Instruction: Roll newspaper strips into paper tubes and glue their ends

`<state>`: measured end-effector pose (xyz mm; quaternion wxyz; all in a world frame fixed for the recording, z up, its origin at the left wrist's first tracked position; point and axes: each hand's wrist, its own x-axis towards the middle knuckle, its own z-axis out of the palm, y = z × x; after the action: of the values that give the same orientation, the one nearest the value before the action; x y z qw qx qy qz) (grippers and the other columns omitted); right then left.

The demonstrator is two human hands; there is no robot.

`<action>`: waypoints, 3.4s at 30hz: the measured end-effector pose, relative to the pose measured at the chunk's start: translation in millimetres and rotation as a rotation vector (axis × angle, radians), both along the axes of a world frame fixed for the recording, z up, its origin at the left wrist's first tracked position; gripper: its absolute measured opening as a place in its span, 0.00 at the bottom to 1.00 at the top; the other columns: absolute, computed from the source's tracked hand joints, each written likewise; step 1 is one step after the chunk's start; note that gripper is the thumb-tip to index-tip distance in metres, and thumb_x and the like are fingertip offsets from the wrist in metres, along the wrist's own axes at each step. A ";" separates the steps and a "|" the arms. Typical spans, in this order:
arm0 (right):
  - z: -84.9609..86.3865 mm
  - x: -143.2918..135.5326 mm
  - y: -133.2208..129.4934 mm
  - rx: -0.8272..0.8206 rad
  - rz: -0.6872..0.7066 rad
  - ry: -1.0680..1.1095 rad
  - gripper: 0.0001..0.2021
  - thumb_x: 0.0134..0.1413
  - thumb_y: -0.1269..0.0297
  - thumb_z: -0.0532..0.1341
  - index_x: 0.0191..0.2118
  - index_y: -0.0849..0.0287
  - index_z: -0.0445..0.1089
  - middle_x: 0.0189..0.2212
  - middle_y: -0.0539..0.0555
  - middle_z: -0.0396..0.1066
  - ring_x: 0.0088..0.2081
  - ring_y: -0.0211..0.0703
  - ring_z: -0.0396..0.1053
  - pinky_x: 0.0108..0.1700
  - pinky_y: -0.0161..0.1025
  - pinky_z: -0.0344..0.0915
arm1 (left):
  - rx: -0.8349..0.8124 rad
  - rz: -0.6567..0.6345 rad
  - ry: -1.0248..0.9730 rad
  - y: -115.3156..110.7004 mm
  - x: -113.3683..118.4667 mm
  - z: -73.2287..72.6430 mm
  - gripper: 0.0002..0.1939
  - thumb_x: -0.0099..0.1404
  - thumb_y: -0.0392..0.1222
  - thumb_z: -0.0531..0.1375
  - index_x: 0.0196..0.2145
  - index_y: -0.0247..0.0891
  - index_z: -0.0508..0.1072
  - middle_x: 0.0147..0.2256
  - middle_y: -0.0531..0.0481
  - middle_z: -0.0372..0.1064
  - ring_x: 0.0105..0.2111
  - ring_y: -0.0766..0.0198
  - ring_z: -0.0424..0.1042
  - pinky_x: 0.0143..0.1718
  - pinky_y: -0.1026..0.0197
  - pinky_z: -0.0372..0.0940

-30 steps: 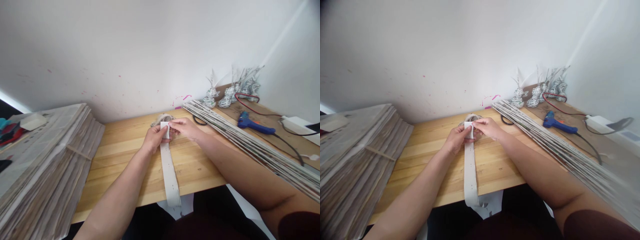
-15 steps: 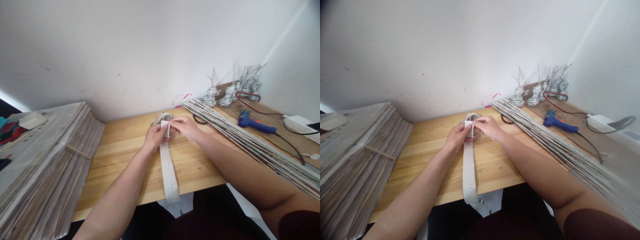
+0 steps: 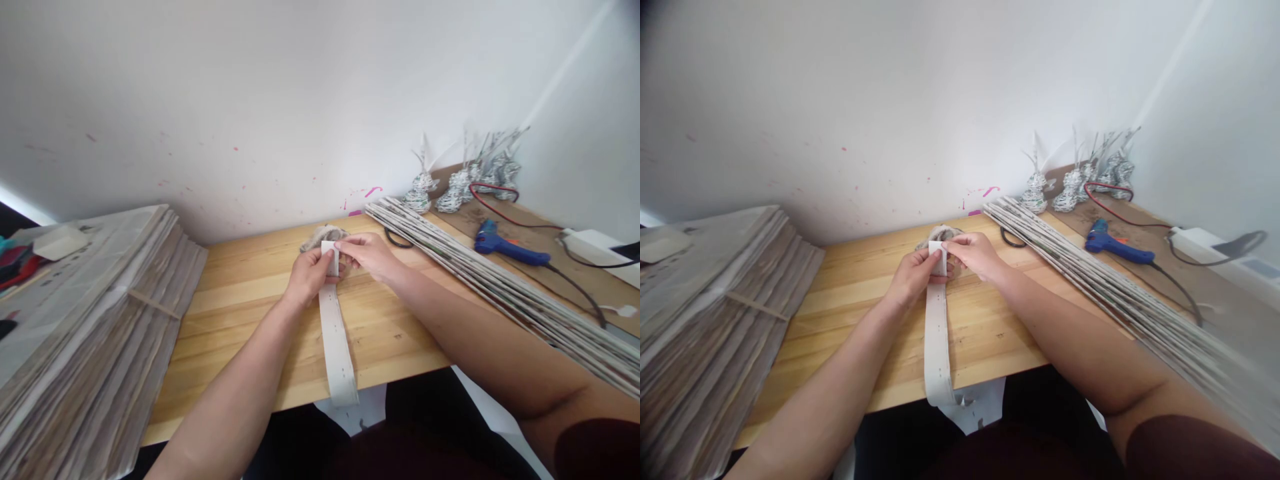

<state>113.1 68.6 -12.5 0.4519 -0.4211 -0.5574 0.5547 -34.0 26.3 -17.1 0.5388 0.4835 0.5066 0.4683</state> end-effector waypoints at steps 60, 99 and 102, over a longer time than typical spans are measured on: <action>3.9 2.4 -1.7 -0.177 0.035 0.059 0.15 0.38 0.59 0.74 0.24 0.63 0.70 0.16 0.46 0.63 0.18 0.28 0.55 0.16 0.29 0.46 | -0.018 -0.019 0.066 -1.8 -0.4 5.9 0.12 0.66 0.46 0.57 0.36 0.35 0.76 0.30 0.44 0.77 0.31 0.58 0.77 0.32 0.58 0.72; 2.4 2.3 -2.9 0.020 0.094 -0.061 0.17 0.41 0.53 0.71 0.33 0.63 0.78 0.20 0.49 0.68 0.19 0.30 0.56 0.20 0.33 0.49 | 0.082 -0.006 0.141 -1.2 -0.4 1.4 0.08 0.60 0.44 0.64 0.32 0.36 0.76 0.26 0.49 0.73 0.25 0.64 0.72 0.30 0.62 0.72; 1.2 0.9 -3.1 0.010 0.056 -0.049 0.14 0.43 0.57 0.69 0.32 0.64 0.78 0.18 0.48 0.67 0.18 0.30 0.55 0.19 0.32 0.49 | 0.090 -0.009 0.150 -0.4 -0.8 -0.1 0.09 0.59 0.44 0.65 0.32 0.36 0.76 0.26 0.49 0.73 0.26 0.64 0.72 0.29 0.61 0.72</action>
<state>114.0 65.5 -11.3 0.4246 -0.4164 -0.5826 0.5539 -34.8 25.9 -17.2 0.4790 0.5431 0.5219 0.4508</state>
